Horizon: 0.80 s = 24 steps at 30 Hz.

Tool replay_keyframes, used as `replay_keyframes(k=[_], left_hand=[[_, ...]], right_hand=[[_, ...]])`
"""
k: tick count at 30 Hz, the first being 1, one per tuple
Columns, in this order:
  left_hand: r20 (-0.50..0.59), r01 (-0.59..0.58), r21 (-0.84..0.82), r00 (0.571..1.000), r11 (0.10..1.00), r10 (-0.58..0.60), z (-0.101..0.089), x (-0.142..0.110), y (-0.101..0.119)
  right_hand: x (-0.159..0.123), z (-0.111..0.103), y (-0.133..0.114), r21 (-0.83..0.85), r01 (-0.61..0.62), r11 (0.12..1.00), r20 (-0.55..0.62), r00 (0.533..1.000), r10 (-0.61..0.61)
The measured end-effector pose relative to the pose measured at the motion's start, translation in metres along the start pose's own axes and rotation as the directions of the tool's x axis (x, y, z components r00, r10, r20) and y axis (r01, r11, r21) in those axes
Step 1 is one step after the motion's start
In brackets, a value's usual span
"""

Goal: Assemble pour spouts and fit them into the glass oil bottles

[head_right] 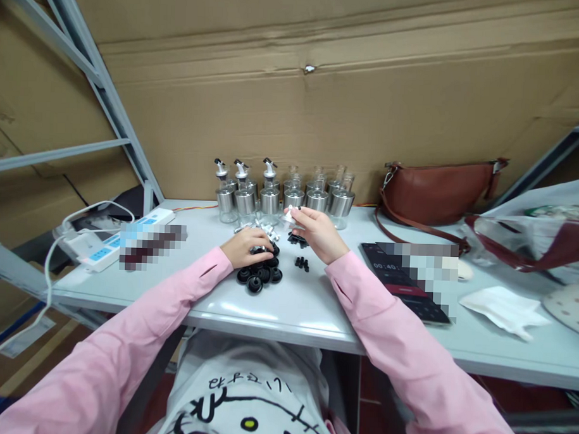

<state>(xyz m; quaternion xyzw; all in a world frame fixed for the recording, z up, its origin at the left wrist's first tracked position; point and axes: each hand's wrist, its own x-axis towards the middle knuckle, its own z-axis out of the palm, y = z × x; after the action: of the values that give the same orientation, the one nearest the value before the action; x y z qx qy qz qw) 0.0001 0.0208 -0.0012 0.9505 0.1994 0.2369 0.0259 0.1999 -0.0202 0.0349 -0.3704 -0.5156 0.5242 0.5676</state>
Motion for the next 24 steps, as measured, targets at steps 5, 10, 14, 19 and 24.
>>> replay_keyframes(k=[5, 10, 14, 19, 24], left_hand=[[0.032, -0.020, -0.017, 0.999, 1.000, 0.021, 0.0037, 0.0012, -0.0014], [0.051, -0.055, -0.018, 0.997, 0.998, 0.056, 0.0048, 0.0027, -0.0003], [0.022, -0.053, 0.014, 0.998, 0.999, 0.052, 0.0044, 0.0024, 0.0023], [-0.120, -0.021, 0.056, 0.992, 0.998, 0.027, 0.0009, 0.0017, 0.0062], [-0.403, 0.099, 0.107, 0.914, 0.989, -0.048, -0.0050, 0.0028, 0.0083]], right_hand=[[0.0000, 0.0014, -0.0015, 0.010, -0.016, 1.000, 0.003, 1.000, 0.016], [0.0004, 0.0011, -0.0010, -0.017, -0.011, 1.000, 0.001, 1.000, 0.011], [0.0003, 0.0010, -0.0008, -0.005, -0.010, 1.000, 0.003, 1.000, 0.010], [0.0012, 0.0010, -0.0011, 0.042, -0.031, 0.999, 0.010, 0.999, 0.030], [0.0008, 0.0014, 0.0010, 0.011, -0.093, 0.996, 0.082, 0.992, 0.091]])
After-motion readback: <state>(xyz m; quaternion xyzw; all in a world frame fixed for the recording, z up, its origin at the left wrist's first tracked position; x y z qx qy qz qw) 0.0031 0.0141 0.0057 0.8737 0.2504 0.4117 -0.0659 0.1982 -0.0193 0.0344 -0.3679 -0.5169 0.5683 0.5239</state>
